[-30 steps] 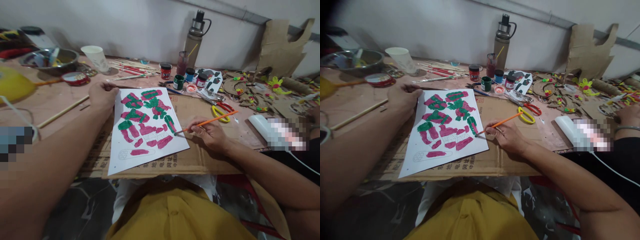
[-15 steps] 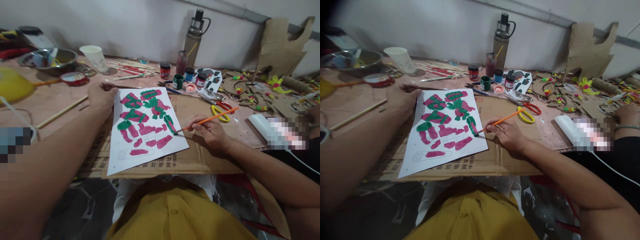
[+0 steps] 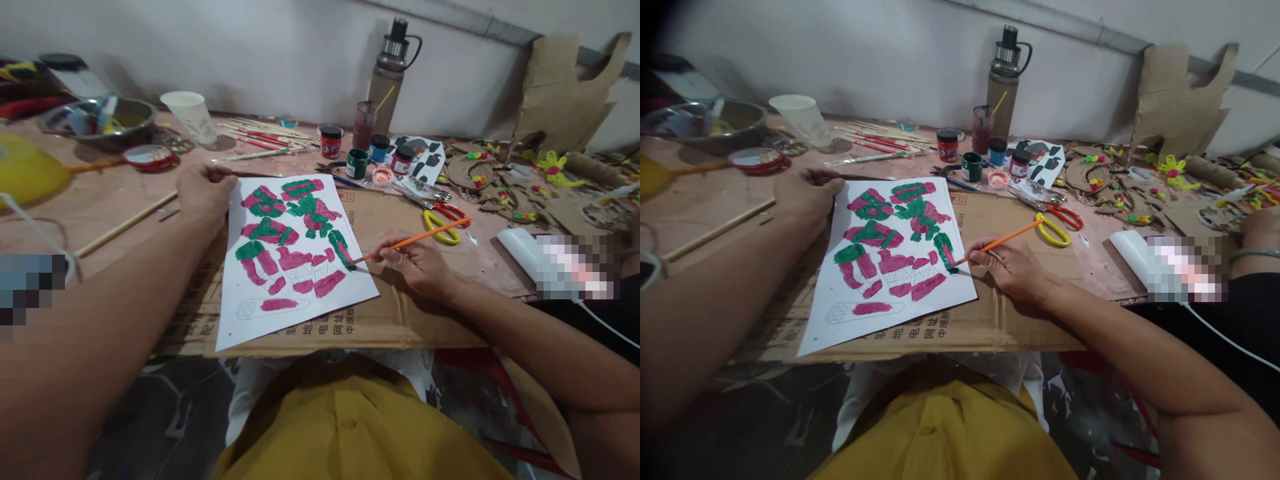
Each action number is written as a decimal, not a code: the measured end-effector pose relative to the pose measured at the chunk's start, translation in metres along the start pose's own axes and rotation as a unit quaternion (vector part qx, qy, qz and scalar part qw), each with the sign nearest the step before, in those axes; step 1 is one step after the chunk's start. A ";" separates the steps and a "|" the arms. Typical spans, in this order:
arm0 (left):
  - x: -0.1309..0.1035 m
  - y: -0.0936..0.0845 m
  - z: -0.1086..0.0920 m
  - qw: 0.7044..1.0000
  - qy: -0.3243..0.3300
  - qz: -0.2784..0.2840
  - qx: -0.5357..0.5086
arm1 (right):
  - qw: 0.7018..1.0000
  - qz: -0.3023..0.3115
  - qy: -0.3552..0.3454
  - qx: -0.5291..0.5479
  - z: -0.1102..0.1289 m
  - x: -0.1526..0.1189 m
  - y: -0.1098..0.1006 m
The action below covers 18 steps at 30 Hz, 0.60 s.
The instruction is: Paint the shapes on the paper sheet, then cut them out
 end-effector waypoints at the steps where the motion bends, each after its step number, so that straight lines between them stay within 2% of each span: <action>1: -0.003 -0.001 -0.003 1.000 -0.023 0.001 -0.013 | 1.000 0.005 0.001 -0.005 0.000 0.000 0.000; 6: -0.010 -0.006 -0.015 0.999 -0.048 -0.001 -0.023 | 1.000 0.014 0.002 -0.025 0.000 -0.006 -0.008; 10: -0.006 -0.005 -0.011 0.998 -0.050 -0.006 -0.023 | 1.000 -0.018 -0.005 -0.008 0.002 -0.008 -0.011; 15: -0.006 -0.004 -0.009 0.998 -0.051 -0.006 -0.030 | 1.000 0.020 -0.013 -0.010 0.003 -0.007 -0.010; 18: -0.005 -0.003 -0.007 0.998 -0.049 -0.005 -0.029 | 1.000 0.019 -0.011 -0.010 0.002 -0.008 -0.012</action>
Point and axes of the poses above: each hand's wrist, its own x-axis towards the middle knuckle, its own y-axis out of the palm, z = x × y, the point moved 3 cm from there along x, towards the middle knuckle, and after that the axes turned 13 degrees about -z, right-handed, at the moved point
